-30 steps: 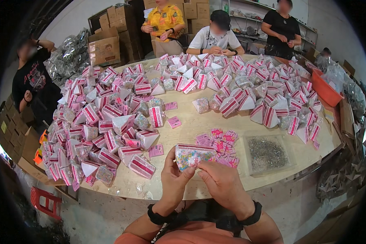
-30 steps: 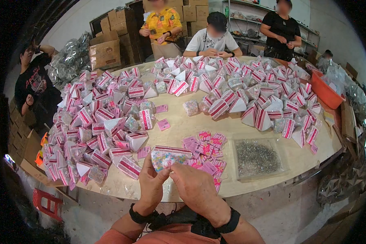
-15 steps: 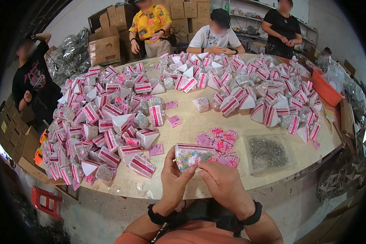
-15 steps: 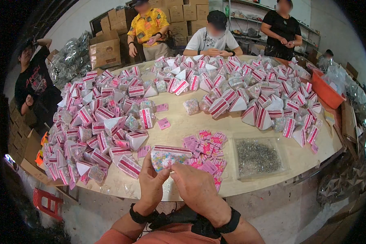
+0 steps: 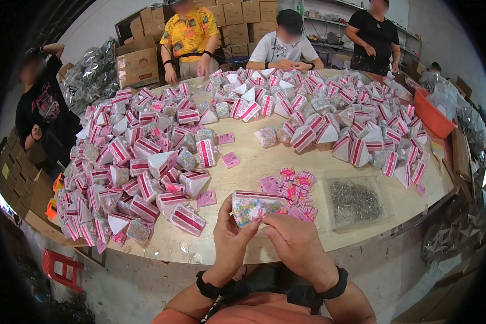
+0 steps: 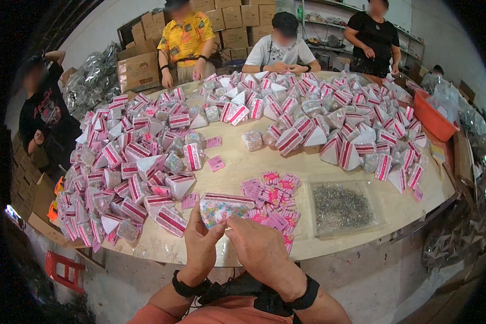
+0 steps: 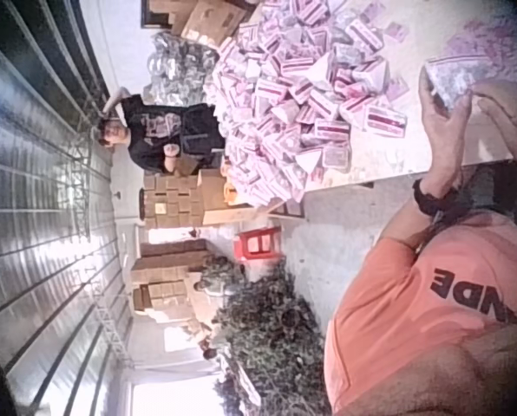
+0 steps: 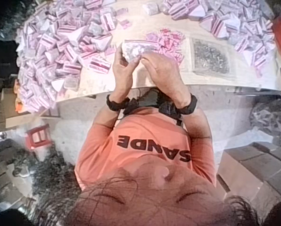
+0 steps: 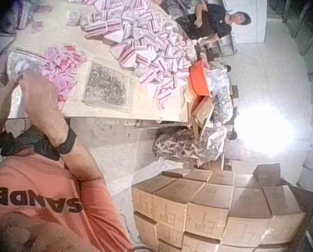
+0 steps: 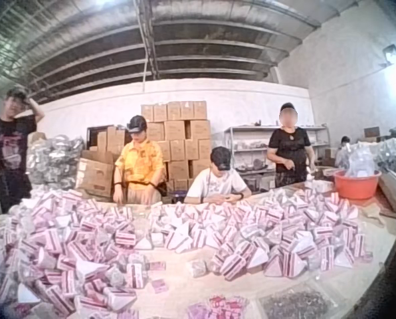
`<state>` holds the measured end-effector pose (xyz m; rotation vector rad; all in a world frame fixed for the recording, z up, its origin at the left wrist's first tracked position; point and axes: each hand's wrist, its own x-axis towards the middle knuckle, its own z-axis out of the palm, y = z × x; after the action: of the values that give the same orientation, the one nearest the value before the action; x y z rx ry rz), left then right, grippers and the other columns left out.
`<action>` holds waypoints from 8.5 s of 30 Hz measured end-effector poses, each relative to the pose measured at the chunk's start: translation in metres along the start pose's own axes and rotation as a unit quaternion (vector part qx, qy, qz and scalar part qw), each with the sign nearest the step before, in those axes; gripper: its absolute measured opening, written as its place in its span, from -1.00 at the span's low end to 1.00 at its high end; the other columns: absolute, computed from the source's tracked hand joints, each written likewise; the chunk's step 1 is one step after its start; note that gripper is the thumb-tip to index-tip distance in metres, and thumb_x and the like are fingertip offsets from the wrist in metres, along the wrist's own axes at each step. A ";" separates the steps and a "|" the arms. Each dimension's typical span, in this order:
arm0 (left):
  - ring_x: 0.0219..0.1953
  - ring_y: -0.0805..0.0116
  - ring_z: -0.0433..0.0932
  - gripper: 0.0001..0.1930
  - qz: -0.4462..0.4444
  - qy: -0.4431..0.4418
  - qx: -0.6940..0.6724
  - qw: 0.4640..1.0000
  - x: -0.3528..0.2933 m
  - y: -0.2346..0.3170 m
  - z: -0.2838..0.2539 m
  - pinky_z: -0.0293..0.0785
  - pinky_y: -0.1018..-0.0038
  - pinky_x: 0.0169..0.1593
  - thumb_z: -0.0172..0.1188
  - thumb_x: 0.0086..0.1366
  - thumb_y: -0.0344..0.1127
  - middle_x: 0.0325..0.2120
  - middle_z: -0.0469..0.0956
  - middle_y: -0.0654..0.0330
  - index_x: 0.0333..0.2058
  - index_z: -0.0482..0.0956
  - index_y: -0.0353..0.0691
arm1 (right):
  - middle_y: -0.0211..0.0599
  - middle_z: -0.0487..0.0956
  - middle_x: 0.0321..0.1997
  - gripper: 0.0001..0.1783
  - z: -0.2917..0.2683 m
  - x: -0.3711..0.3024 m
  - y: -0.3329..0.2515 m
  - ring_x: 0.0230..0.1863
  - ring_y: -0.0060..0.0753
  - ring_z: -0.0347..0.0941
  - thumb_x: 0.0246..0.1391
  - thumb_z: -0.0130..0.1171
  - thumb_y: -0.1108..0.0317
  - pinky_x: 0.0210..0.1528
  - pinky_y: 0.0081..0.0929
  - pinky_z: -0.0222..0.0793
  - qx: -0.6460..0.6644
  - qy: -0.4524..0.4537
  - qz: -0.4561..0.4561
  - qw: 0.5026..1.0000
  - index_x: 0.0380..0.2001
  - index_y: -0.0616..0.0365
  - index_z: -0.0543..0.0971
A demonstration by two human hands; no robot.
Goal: The person repeatedly picks up small triangular packages containing colorful beads and pink labels from a table. They attach a label to each package and place it into a larger pile of finished items. The process is repetitive and performed by hand without tools.
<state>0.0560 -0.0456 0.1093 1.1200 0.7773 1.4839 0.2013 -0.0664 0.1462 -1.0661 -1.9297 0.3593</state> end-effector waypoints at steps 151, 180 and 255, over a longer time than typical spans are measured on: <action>0.06 0.28 0.35 -0.22 0.084 0.017 0.033 0.996 -0.005 -0.015 0.000 0.29 0.36 0.14 0.29 0.13 -0.45 0.03 0.30 0.04 0.23 -0.02 -0.36 | 0.01 0.53 -0.43 -0.82 -0.004 0.005 -0.004 -0.39 0.05 0.50 0.11 -0.01 0.39 -0.39 -0.24 0.37 0.126 -0.006 0.123 0.984 -0.33 0.27 0.52; 0.04 0.28 0.37 -0.21 0.088 0.025 0.079 0.993 -0.004 -0.024 -0.011 0.33 0.38 0.11 0.28 0.15 -0.44 0.01 0.29 0.02 0.23 -0.04 -0.37 | -0.01 0.51 -0.45 -0.85 0.009 0.004 0.002 -0.38 0.07 0.47 0.11 0.01 0.40 -0.39 -0.21 0.36 0.110 0.003 0.108 0.988 -0.33 0.23 0.51; 0.07 0.22 0.30 -0.16 0.180 0.035 0.201 0.962 -0.005 -0.036 -0.014 0.32 0.34 0.12 0.34 0.07 -0.42 0.04 0.16 0.04 0.22 -0.02 -0.44 | -0.02 0.52 -0.46 -0.85 0.011 0.000 0.002 -0.41 0.04 0.49 0.11 0.00 0.41 -0.41 -0.20 0.37 0.058 0.046 0.111 0.991 -0.35 0.25 0.50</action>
<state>0.0558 -0.0418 0.0707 1.5869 0.9916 1.7182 0.1937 -0.0633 0.1384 -1.2026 -1.6919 0.5294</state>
